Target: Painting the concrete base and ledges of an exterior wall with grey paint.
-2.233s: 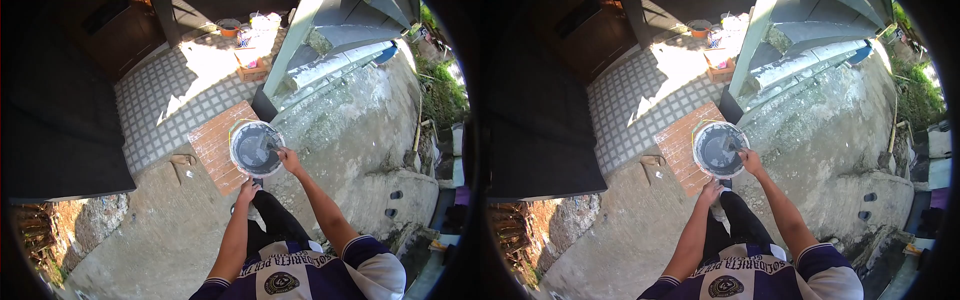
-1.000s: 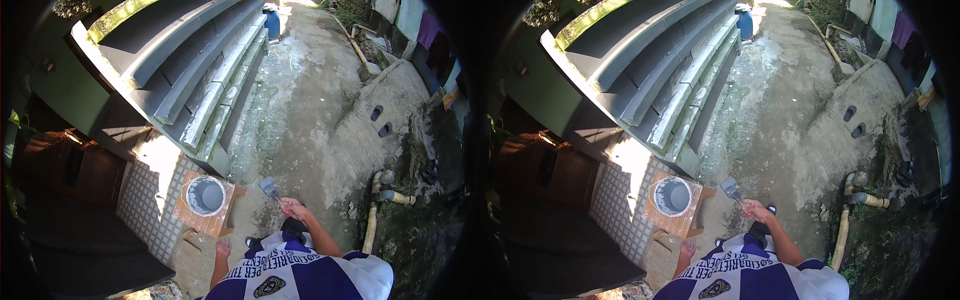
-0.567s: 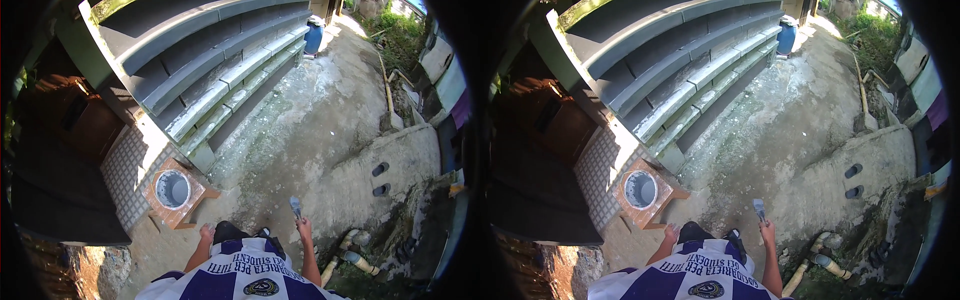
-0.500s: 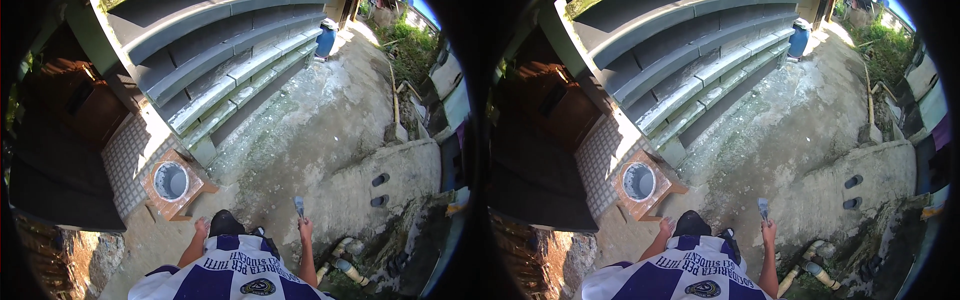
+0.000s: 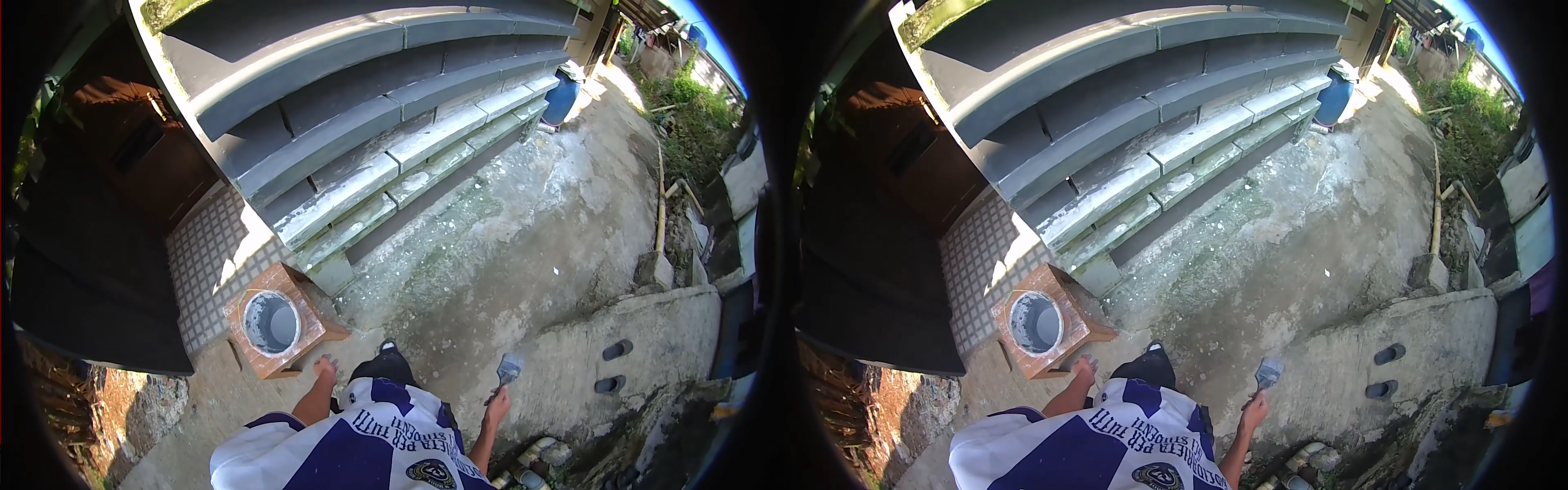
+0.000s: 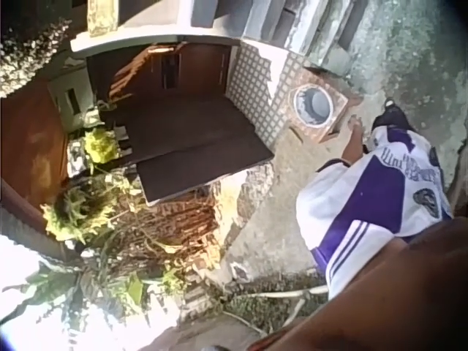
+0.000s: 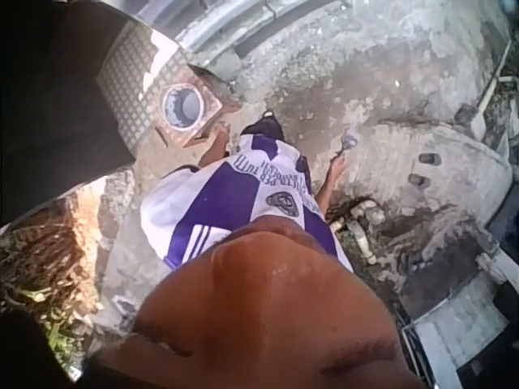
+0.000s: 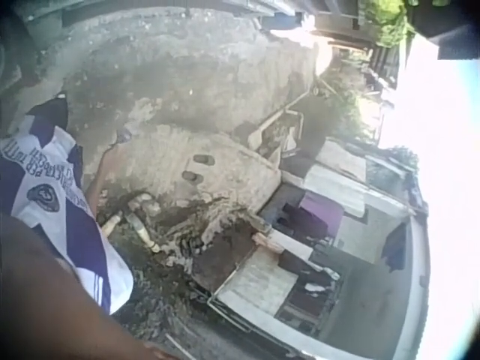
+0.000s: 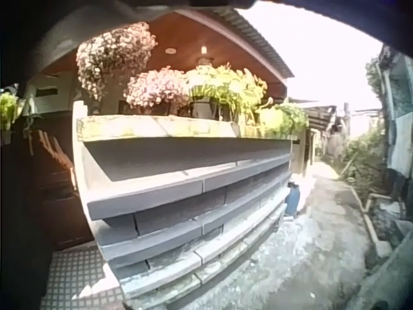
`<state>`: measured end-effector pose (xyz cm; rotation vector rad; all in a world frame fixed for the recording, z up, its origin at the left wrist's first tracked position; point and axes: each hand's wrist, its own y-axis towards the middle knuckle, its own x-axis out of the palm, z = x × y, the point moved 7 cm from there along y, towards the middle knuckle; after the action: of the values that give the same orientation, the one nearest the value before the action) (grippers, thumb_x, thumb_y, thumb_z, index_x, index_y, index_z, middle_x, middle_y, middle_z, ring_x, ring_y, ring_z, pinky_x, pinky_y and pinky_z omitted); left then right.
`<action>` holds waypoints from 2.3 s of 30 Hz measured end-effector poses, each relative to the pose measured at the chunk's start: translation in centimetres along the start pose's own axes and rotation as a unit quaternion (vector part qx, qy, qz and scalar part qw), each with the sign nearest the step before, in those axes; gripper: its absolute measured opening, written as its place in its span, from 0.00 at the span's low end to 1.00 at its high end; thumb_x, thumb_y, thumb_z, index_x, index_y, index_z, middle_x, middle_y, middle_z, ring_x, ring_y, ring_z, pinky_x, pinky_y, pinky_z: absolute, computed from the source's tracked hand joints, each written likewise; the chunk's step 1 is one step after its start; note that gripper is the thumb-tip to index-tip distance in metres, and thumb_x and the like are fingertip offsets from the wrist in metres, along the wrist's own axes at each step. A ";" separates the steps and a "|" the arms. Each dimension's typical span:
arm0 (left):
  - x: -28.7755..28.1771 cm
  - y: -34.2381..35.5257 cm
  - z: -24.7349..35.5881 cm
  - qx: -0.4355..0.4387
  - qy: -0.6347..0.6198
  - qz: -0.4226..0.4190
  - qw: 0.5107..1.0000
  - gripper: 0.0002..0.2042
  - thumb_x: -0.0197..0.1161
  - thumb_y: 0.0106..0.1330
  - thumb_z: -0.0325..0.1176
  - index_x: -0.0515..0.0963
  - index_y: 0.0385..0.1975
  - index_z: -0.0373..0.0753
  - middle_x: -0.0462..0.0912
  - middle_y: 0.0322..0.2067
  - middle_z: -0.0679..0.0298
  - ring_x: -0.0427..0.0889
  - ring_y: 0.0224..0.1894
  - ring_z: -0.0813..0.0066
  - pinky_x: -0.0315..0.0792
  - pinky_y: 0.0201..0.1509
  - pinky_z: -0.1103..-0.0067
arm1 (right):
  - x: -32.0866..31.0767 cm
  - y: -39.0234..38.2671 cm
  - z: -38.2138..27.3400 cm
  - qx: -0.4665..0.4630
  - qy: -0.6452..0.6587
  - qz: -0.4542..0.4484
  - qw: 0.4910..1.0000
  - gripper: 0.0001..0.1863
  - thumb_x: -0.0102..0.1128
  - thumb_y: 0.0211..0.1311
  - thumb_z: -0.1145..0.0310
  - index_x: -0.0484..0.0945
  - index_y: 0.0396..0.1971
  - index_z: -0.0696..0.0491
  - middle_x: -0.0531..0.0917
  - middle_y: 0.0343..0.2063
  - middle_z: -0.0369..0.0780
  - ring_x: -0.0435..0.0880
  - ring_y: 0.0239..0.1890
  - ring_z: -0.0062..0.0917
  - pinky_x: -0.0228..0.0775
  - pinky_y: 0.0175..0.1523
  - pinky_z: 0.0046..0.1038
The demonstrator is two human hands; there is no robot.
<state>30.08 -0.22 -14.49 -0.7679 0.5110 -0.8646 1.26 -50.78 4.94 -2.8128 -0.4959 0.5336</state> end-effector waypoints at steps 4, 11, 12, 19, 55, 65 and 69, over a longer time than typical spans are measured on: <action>7.9 -2.5 4.4 0.072 0.147 -0.107 0.981 0.11 0.55 0.66 0.33 0.74 0.46 0.43 0.82 0.41 0.63 0.85 0.36 0.65 0.73 0.32 0.75 | -0.2 0.2 -0.5 0.065 0.010 0.030 0.997 0.26 0.48 0.72 0.50 0.74 0.20 0.56 0.66 0.09 0.31 0.64 0.11 0.15 0.54 0.16 0.22; 13.3 -2.4 8.8 0.318 0.218 -0.183 0.904 0.07 0.61 0.64 0.28 0.77 0.39 0.34 0.83 0.36 0.59 0.83 0.34 0.72 0.80 0.31 0.75 | 2.8 5.9 -7.2 0.068 -0.034 -0.032 0.997 0.23 0.57 0.68 0.53 0.76 0.21 0.57 0.66 0.09 0.29 0.61 0.09 0.12 0.48 0.15 0.20; 13.2 -2.4 8.5 0.306 0.227 -0.165 0.910 0.07 0.61 0.64 0.28 0.77 0.38 0.34 0.83 0.36 0.59 0.83 0.35 0.72 0.81 0.33 0.75 | 3.4 7.1 -8.2 0.049 -0.052 -0.033 0.997 0.22 0.58 0.68 0.54 0.76 0.21 0.57 0.66 0.10 0.29 0.61 0.09 0.12 0.48 0.15 0.20; 11.4 -4.5 5.7 0.168 0.151 -0.074 0.971 0.07 0.59 0.65 0.30 0.75 0.40 0.38 0.83 0.36 0.61 0.83 0.29 0.71 0.73 0.22 0.80 | 12.7 18.1 -14.0 -0.028 -0.056 -0.136 0.989 0.21 0.61 0.66 0.55 0.77 0.21 0.58 0.68 0.10 0.30 0.63 0.09 0.12 0.49 0.15 0.21; 26.1 -0.2 -4.6 0.255 0.517 -0.433 0.693 0.30 0.69 0.55 0.35 0.69 0.60 0.44 0.57 0.69 0.53 0.59 0.69 0.52 0.59 0.68 0.61 | 71.1 19.1 -33.2 -0.344 0.220 -0.251 0.878 0.22 0.53 0.65 0.78 0.71 0.61 0.58 0.72 0.19 0.38 0.68 0.22 0.14 0.63 0.27 0.22; 28.0 1.3 -2.1 0.281 0.539 -0.438 0.663 0.27 0.69 0.55 0.33 0.71 0.57 0.42 0.61 0.67 0.51 0.62 0.68 0.51 0.62 0.68 0.63 | 69.7 24.6 -36.8 -0.291 0.257 -0.166 0.906 0.22 0.52 0.67 0.79 0.71 0.60 0.61 0.75 0.24 0.32 0.65 0.22 0.10 0.59 0.23 0.21; 27.8 2.0 -2.0 0.275 0.508 -0.446 0.683 0.28 0.69 0.56 0.35 0.70 0.57 0.41 0.62 0.66 0.52 0.63 0.67 0.51 0.60 0.68 0.62 | 71.3 17.2 -35.7 -0.318 0.259 -0.215 0.886 0.24 0.54 0.64 0.81 0.70 0.61 0.61 0.74 0.23 0.37 0.65 0.21 0.14 0.59 0.23 0.20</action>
<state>45.23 -23.03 -19.96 0.1951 0.7819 -2.2921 82.47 -46.06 10.20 -3.0637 -1.3078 -0.5686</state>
